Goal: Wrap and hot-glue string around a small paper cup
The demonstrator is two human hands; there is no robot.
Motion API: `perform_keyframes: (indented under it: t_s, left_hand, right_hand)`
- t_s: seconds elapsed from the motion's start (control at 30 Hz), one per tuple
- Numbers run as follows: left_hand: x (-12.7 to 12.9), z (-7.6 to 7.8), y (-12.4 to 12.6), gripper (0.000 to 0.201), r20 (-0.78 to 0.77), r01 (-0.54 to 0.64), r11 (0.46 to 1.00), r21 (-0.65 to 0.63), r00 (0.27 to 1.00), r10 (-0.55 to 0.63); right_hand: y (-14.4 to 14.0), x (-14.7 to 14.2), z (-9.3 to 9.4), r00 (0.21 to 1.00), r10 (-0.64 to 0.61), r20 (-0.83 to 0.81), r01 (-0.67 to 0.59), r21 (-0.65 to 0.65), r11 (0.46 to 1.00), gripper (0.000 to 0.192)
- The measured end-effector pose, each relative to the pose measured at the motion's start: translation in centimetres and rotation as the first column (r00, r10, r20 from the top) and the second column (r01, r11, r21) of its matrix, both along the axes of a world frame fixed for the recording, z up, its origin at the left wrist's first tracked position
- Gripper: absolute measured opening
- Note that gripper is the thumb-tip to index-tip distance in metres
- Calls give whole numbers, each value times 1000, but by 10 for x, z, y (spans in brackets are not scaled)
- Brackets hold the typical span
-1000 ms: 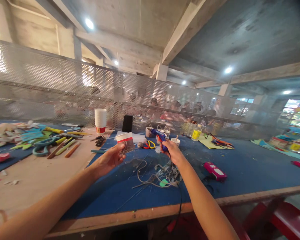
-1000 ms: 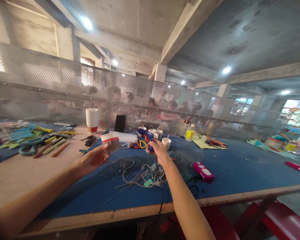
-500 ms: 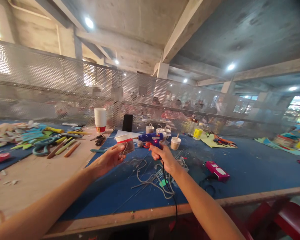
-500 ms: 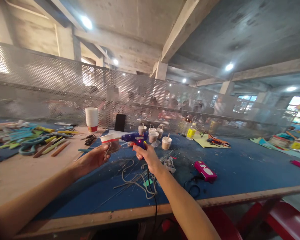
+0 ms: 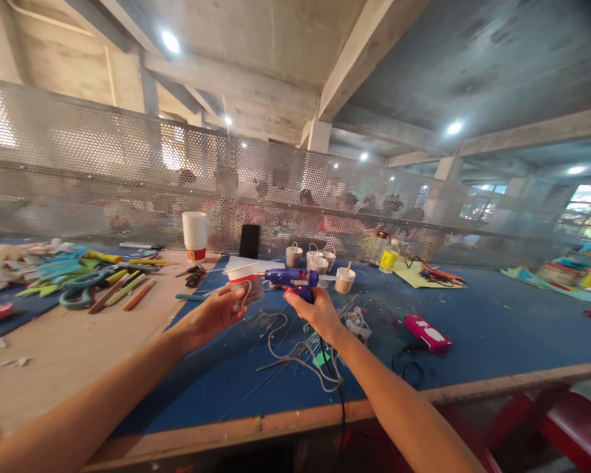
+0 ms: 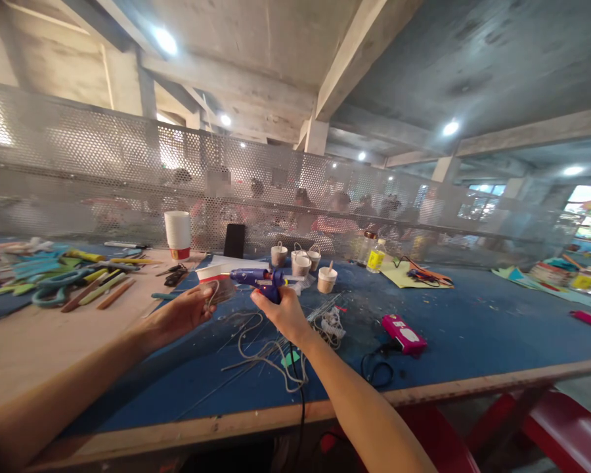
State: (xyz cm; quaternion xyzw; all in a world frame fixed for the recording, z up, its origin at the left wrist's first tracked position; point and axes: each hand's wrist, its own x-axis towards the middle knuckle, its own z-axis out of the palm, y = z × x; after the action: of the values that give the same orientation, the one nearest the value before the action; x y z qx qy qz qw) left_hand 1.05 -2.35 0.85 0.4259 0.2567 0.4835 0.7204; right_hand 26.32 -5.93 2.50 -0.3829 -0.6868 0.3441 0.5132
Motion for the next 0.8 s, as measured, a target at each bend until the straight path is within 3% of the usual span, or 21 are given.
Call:
perform_keyframes:
  t_s: [0.13,0.3,0.8]
  left_hand:
    - [0,-1,0,27,-16,-2,1000,-2,1000,2]
    - [-1,-4,2,26,-10,17,999,32,1000,-17]
    - [1,1,-1,31,-39,-18,1000,17,999,19]
  right_hand:
    - [-1,-1,-4,979,-115,169,90,149,985,37]
    - [-1,-2,-6,940,-194,279,100,318,943,38]
    - [3,-2,-13,883,-320,344,134,468,874,36]
